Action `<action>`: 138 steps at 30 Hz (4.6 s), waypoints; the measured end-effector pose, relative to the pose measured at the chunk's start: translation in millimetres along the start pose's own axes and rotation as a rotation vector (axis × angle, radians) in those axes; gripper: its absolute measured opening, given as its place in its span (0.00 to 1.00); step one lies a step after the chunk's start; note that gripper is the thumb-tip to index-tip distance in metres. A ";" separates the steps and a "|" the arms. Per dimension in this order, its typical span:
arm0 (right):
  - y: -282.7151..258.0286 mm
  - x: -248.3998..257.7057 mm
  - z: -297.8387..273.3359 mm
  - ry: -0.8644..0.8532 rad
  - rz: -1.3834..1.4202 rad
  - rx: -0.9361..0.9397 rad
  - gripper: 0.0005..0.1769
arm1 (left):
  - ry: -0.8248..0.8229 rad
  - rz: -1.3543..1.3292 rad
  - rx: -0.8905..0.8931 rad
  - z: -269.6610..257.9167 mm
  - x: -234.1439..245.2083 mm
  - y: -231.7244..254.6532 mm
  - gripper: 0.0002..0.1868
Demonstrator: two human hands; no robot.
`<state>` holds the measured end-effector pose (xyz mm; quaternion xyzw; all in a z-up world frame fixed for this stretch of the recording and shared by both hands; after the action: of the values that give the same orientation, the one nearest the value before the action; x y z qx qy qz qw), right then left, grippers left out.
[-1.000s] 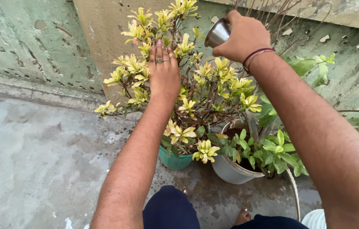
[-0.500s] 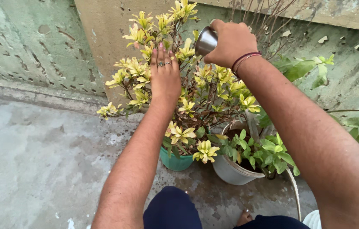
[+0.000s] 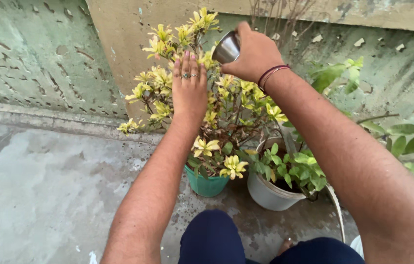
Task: The person uses a small metal cup to scoop water from a bucket and pour it onto several potted plants by hand.
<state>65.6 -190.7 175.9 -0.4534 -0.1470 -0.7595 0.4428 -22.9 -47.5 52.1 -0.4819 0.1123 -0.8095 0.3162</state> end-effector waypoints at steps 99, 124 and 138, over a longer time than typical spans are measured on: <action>509.1 -141.9 -767.3 -0.330 -0.037 -1.721 0.48 | -0.146 -0.820 -0.863 -204.3 133.7 710.0 0.41; 497.1 -131.4 -761.5 -0.740 -0.071 -1.880 0.72 | -0.228 -0.809 -0.892 -204.6 134.1 711.8 0.42; 492.3 -123.0 -746.7 -0.586 -0.133 -1.790 0.59 | -0.302 -0.781 -0.916 -201.0 138.3 707.7 0.44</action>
<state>69.6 -868.9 -420.1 -0.7884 0.3599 -0.4695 -0.1687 45.2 -706.4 -296.7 -0.6832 0.2178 -0.6580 -0.2298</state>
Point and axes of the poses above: each hand's wrist, its own z-axis towards the middle knuckle, its own x-axis out of the back of the hand, y = z × x, the point moved 2 cm from there along z, towards the middle knuckle, and after that the axes turned 9 degrees about -x, right-handed, at the moved point
